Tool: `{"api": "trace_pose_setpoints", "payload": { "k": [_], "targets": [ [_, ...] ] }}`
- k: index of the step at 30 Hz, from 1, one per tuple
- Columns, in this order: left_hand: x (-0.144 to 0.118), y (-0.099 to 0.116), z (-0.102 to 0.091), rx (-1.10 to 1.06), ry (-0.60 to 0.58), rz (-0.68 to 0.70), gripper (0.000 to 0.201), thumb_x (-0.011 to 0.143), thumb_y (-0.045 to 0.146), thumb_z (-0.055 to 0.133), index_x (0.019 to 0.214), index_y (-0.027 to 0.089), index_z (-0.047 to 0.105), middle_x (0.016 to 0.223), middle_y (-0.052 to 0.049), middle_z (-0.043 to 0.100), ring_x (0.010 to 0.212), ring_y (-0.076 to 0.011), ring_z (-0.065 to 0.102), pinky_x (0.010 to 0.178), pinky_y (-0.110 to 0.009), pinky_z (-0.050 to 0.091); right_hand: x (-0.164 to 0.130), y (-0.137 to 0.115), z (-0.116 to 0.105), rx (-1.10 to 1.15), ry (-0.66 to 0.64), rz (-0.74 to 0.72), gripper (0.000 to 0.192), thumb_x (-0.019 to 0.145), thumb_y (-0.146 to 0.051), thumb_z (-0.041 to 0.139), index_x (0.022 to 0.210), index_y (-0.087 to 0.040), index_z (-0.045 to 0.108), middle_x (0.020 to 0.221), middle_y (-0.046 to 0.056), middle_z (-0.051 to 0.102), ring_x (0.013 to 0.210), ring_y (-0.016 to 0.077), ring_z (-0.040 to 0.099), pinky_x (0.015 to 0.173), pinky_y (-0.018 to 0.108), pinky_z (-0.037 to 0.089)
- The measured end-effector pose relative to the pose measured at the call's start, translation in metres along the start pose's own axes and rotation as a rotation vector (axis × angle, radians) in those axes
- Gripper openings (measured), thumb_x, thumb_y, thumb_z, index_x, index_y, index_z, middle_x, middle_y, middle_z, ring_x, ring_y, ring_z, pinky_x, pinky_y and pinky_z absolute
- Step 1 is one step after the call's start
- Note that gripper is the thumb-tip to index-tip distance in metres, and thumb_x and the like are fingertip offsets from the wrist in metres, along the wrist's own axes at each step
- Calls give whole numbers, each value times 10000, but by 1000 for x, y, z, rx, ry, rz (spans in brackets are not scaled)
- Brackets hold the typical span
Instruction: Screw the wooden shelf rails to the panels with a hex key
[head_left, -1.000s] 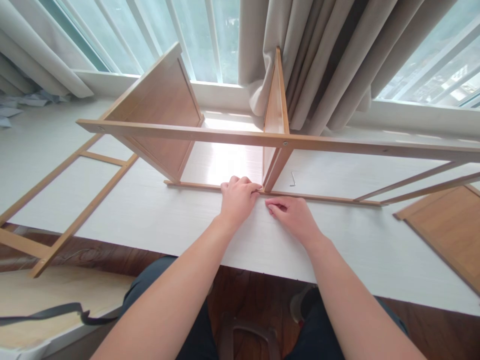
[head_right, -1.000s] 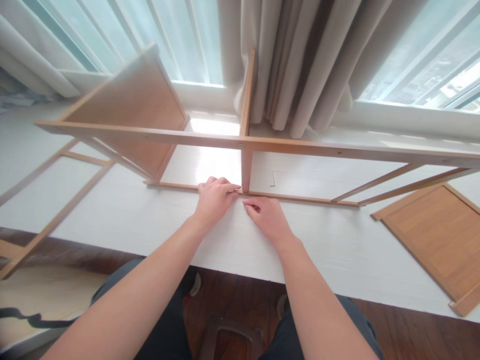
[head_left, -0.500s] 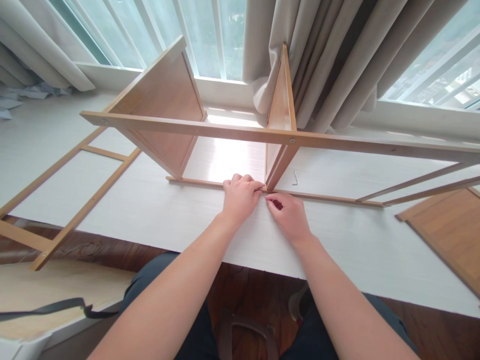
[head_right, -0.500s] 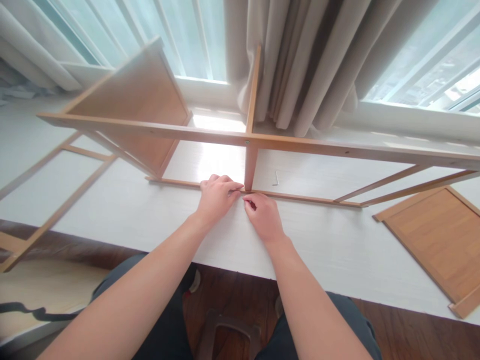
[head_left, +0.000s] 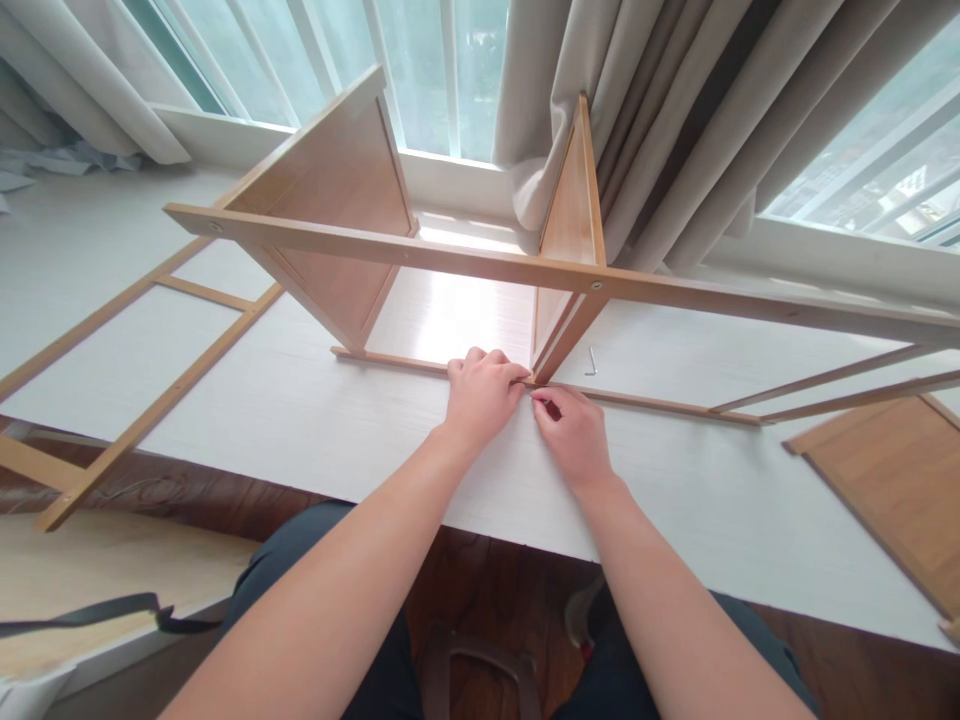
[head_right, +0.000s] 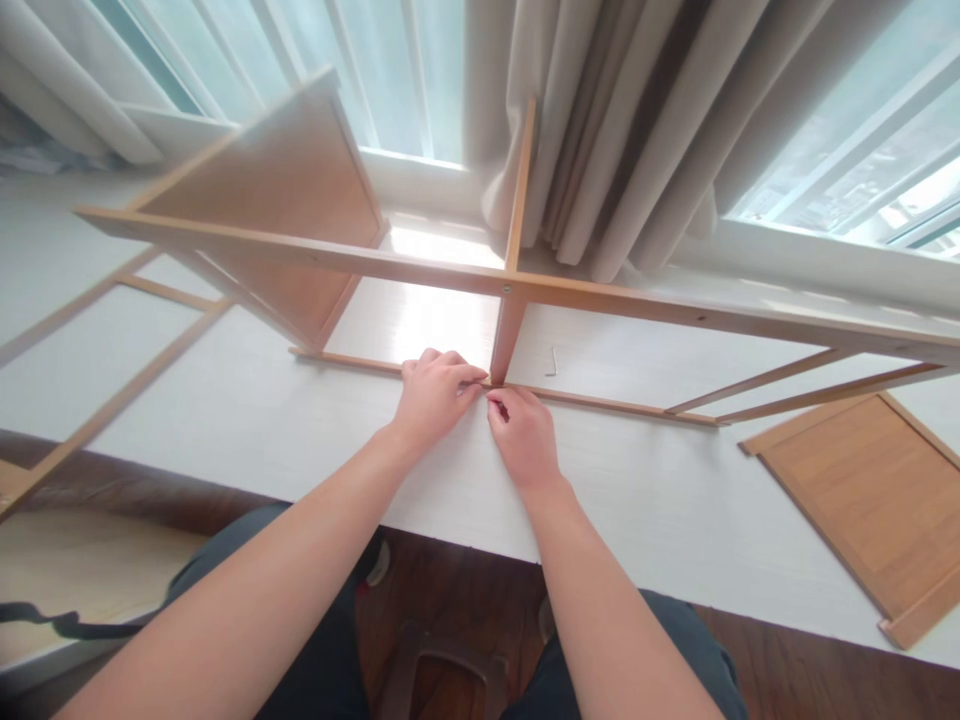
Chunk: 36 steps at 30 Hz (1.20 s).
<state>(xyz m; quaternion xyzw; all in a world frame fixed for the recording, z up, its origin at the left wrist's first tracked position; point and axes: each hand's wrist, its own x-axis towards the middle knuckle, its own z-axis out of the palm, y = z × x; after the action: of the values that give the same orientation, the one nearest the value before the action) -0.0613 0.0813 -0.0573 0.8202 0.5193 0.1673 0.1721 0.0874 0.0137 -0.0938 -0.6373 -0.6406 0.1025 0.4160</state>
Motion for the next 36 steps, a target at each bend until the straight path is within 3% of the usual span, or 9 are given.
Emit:
{"api": "trace_pose_setpoints", "payload": {
  "k": [6, 12, 15, 20, 28, 36],
  "targets": [
    [-1, 0, 1, 6, 2, -2, 217, 966, 263, 648, 1056, 351, 826, 1118, -44, 763, 1138, -314, 558, 917, -495, 340, 2, -1, 0, -24, 15, 25, 140, 901, -187, 581, 860, -218, 711, 835, 40, 742, 734, 204, 650, 746, 342, 510],
    [0, -1, 2, 0, 6, 4, 208, 956, 267, 656, 1045, 349, 824, 1111, -45, 764, 1133, -312, 558, 919, -494, 345, 2, -2, 0, -88, 38, 173, 123, 861, -255, 652, 802, -241, 545, 717, -16, 601, 681, 192, 569, 684, 324, 423],
    [0, -1, 1, -5, 8, 7, 207, 954, 267, 651, 1033, 345, 827, 1098, -47, 762, 1125, -313, 560, 920, -499, 350, 2, -2, 0, -183, 71, 148, 108, 857, -272, 654, 932, -234, 585, 811, 15, 630, 786, 229, 594, 748, 353, 421],
    [0, 0, 0, -11, 5, 2, 230, 947, 251, 647, 1044, 353, 828, 1091, -54, 754, 1125, -312, 559, 934, -502, 359, 1, -2, 1, -314, 42, 91, 321, 867, -276, 646, 1180, -224, 603, 974, 64, 672, 936, 280, 609, 822, 391, 398],
    [0, -1, 0, -12, 4, 7, 231, 959, 268, 640, 1052, 357, 831, 1081, -56, 751, 1119, -309, 557, 938, -499, 360, 1, 2, 2, -417, -5, 107, 245, 944, -317, 650, 1166, -222, 685, 1036, 82, 670, 1002, 295, 595, 816, 398, 368],
    [-2, -2, 0, -11, 3, 15, 237, 958, 257, 641, 1069, 353, 827, 1112, -52, 759, 1138, -312, 562, 929, -495, 359, 6, -1, 2, -460, -11, 124, 167, 945, -354, 679, 1038, -224, 727, 1031, 95, 667, 991, 311, 534, 827, 422, 337]
  ]
}}
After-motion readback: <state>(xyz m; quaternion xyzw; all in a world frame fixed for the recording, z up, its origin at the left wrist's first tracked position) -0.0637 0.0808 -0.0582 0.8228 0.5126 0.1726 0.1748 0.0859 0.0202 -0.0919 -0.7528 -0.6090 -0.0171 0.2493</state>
